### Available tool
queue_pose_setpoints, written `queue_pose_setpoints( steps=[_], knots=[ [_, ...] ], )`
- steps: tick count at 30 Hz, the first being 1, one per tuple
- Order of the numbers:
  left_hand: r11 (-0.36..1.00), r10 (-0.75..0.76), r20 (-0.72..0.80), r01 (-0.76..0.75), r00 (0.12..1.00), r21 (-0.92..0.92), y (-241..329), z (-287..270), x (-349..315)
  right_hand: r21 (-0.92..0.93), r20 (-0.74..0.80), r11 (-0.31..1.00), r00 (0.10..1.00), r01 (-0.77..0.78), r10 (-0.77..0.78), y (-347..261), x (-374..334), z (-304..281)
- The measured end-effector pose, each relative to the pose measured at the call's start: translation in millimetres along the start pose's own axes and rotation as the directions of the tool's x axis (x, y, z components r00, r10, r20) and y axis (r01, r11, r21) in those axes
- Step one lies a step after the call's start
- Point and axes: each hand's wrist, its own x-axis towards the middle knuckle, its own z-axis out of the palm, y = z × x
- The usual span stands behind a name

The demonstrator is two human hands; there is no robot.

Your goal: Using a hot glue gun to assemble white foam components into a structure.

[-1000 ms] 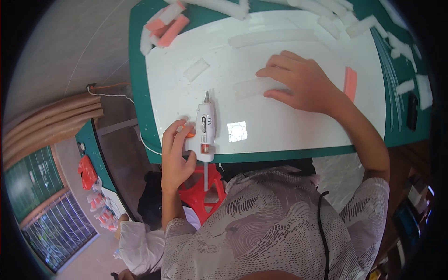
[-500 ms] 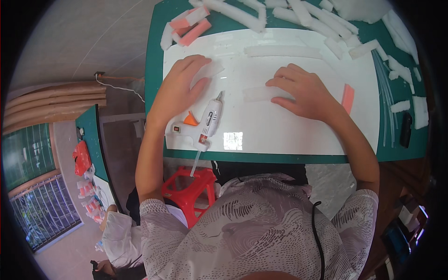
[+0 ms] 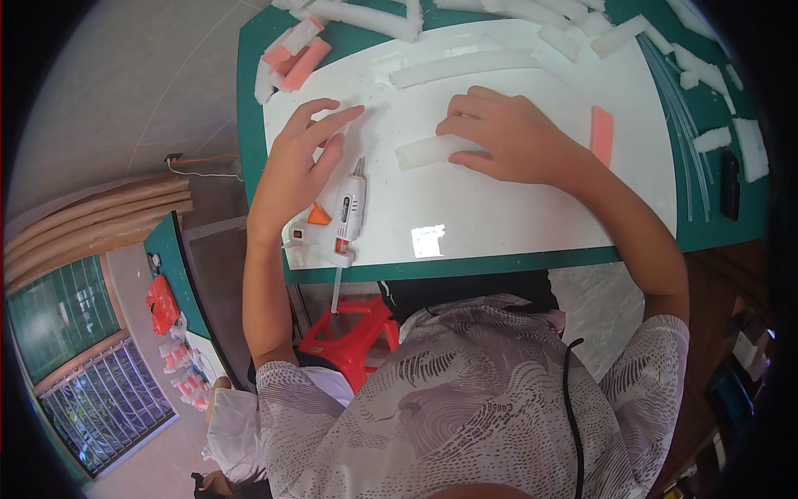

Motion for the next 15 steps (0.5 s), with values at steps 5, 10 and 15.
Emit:
queue_pose_setpoints(
  steps=[5,10,15],
  knots=[
    [0.905,-0.08,-0.095,0.032,0.992,-0.423,5,7,-4,-0.001,-0.002,1.0,1.0,-0.007,0.007,0,-2,1],
    [0.924,-0.002,-0.111,-0.04,0.994,-0.379,14,20,-8,-0.007,0.006,1.0,1.0,-0.013,0.013,1,-2,3],
    [0.973,0.129,-0.047,-0.135,0.991,-0.187,25,20,-9,0.007,0.012,1.0,1.0,-0.019,0.019,1,-2,1]
  ],
)
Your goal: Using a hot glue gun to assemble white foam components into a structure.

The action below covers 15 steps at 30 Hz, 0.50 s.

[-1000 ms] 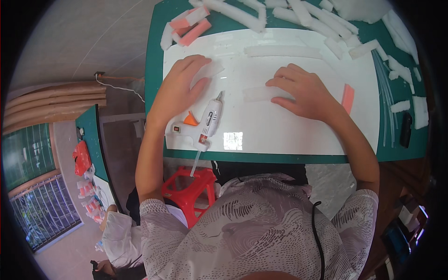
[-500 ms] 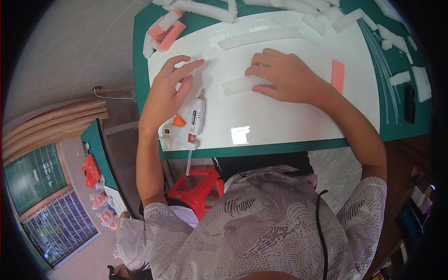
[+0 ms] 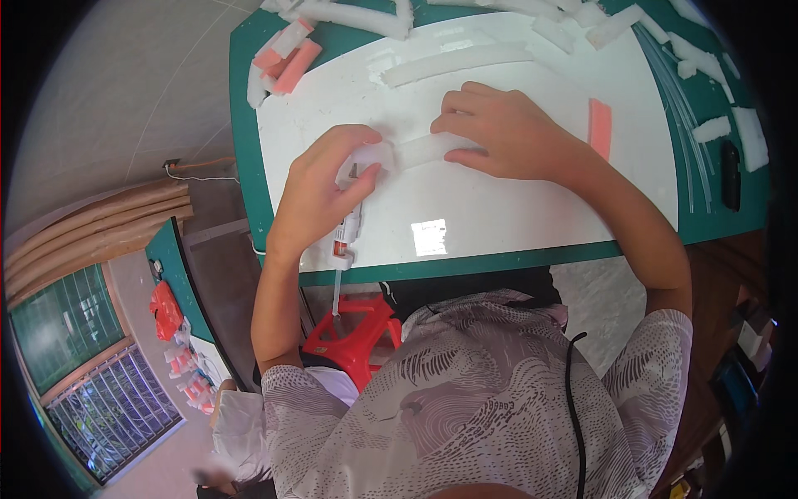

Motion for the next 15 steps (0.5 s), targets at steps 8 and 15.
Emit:
queue_pose_setpoints(
  steps=[8,15],
  knots=[
    [0.995,-0.031,0.042,0.027,0.999,0.096,14,4,-1,-0.005,0.005,1.0,1.0,-0.002,0.002,-1,0,0],
    [0.99,-0.01,0.056,0.002,0.998,0.143,14,8,0,-0.013,-0.003,1.0,1.0,-0.003,0.003,-2,1,0]
  ],
)
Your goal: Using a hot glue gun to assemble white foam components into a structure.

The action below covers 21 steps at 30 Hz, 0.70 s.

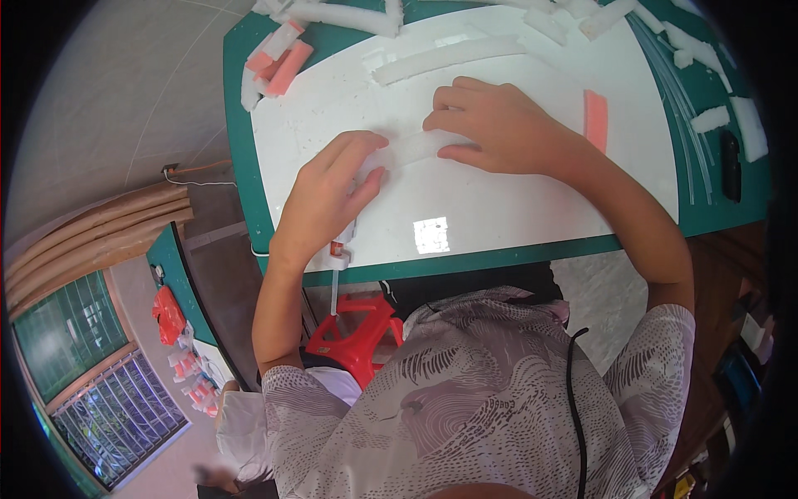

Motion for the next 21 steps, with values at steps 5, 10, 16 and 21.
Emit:
queue_pose_setpoints(
  steps=[5,10,16,21],
  knots=[
    [1.0,-0.023,0.032,0.023,0.999,0.009,2.9,-0.6,0.8,0.004,0.007,1.0,1.0,0.015,-0.015,2.5,-1.2,1.3],
    [0.999,-0.009,0.044,0.007,0.999,0.043,2.3,-1.3,0.2,0.012,0.01,1.0,1.0,0.014,-0.014,2.5,-0.8,1.2],
    [0.998,-0.008,0.054,0.005,0.999,0.056,3.0,-0.2,2.3,0.007,-0.007,1.0,1.0,0.021,-0.021,3.6,-0.9,3.8],
    [0.997,-0.001,0.054,-0.004,0.999,0.081,2.8,0.8,2.7,0.0,-0.005,1.0,1.0,0.026,-0.026,4.5,-0.9,3.8]
  ],
)
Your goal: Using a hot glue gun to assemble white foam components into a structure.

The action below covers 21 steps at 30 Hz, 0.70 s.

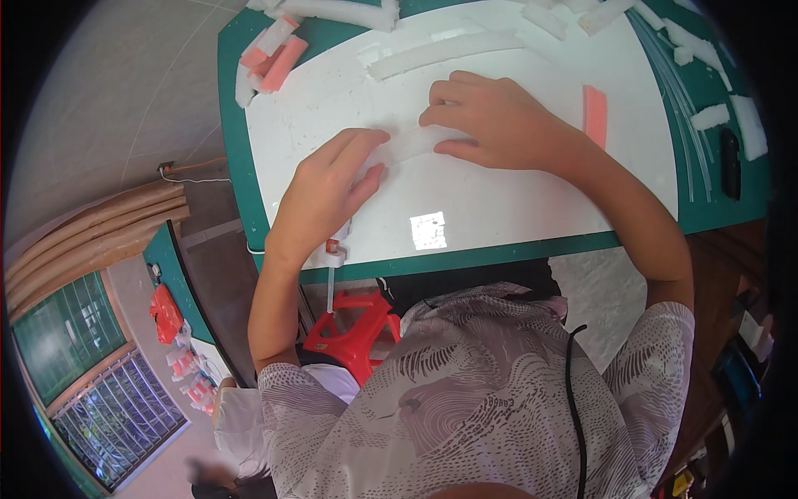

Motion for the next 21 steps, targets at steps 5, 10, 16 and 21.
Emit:
queue_pose_setpoints(
  steps=[5,10,16,21],
  knots=[
    [1.0,0.005,0.003,-0.005,1.0,-0.005,0.2,0.2,0.8,0.001,0.008,1.0,1.0,-0.008,0.008,-1.5,0.6,-1.3],
    [1.0,0.006,0.007,-0.006,1.0,-0.01,-0.5,1.7,2.3,0.021,0.003,1.0,1.0,-0.011,0.011,-1.8,0.0,-1.7],
    [1.0,-0.004,0.015,0.004,1.0,-0.022,-0.2,1.9,1.7,0.018,0.004,1.0,1.0,-0.009,0.009,-2.6,0.9,-2.2],
    [0.997,0.073,-0.023,-0.073,0.997,-0.022,-5.8,5.2,1.9,-0.006,0.015,0.999,0.999,-0.039,0.039,-3.7,1.3,-1.4]
  ],
)
